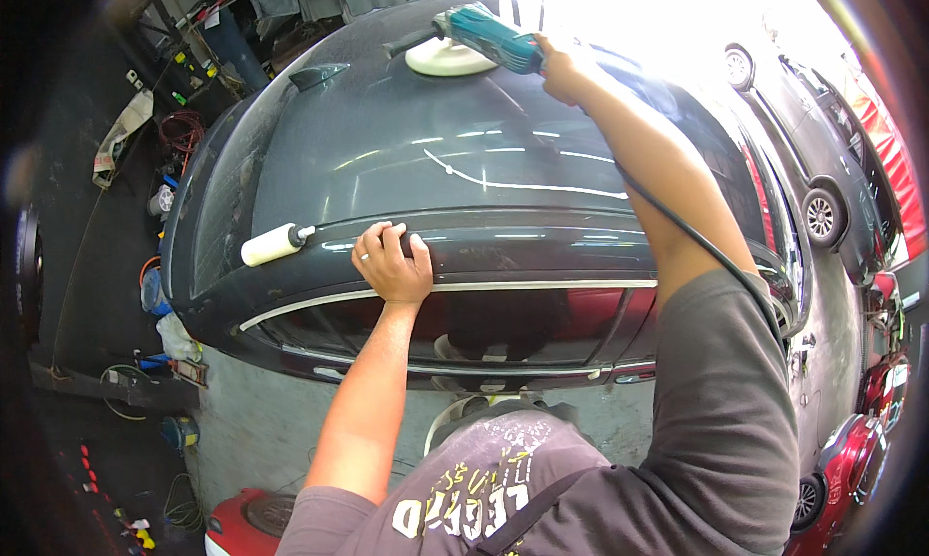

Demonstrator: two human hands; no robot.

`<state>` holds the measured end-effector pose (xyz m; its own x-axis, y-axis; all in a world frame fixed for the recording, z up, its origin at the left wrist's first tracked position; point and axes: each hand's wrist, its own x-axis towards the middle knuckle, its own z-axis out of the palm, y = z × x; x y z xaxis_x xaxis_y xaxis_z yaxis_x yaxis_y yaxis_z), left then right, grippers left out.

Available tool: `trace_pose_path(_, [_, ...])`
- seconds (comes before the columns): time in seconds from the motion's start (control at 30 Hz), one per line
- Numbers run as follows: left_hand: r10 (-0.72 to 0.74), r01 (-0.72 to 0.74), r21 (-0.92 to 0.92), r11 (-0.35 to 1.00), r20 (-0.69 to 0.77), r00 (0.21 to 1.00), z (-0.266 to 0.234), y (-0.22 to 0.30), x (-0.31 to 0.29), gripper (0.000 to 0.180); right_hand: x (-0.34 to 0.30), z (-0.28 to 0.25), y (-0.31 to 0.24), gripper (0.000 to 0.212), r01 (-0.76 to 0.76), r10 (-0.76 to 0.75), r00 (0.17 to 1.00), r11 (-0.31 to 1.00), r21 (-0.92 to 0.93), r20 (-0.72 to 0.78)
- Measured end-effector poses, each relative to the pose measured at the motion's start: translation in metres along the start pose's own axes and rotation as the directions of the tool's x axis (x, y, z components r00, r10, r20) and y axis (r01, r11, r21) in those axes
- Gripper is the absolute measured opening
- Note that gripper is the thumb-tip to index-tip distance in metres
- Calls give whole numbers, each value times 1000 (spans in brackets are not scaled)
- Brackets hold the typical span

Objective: The person applies a white compound to the roof of a black car using a squeeze bottle. They then use a teal electric polishing machine to buff the compound into the car's surface, moving the tool in circular motions across the roof while holding the vehicle for stability.

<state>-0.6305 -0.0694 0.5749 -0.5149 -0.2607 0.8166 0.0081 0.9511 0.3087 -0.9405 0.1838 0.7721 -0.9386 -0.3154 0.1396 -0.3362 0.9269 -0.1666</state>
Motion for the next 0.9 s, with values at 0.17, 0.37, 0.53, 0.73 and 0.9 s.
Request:
trace_pose_path(0.17, [0, 0, -8, 1000, -6, 1000, -1, 5, 2, 25, -66, -24, 62, 101, -75, 71, 997, 985, 154, 32])
trace_pose_path(0.37, [-8, 8, 51, 999, -1, 1000, -2, 4, 2, 24, -148, -63, 100, 100, -266, 266, 964, 964, -9, 18])
trace_pose_path(0.53, [-3, 3, 54, 999, -9, 1000, 1, 6, 5, 23, -180, -63, 159, 103, -396, 395, 918, 914, -85, -25])
trace_pose_path(0.73, [-20, 21, 31, 999, -36, 999, 1, -2, 1, 24, -201, -66, 145, 101, -470, 471, 882, 882, -16, 29])
trace_pose_path(0.9, [-22, 23, 44, 999, -21, 1000, 3, 1, -1, 22, -211, -59, 116, 92, -294, 294, 956, 954, -53, -20])
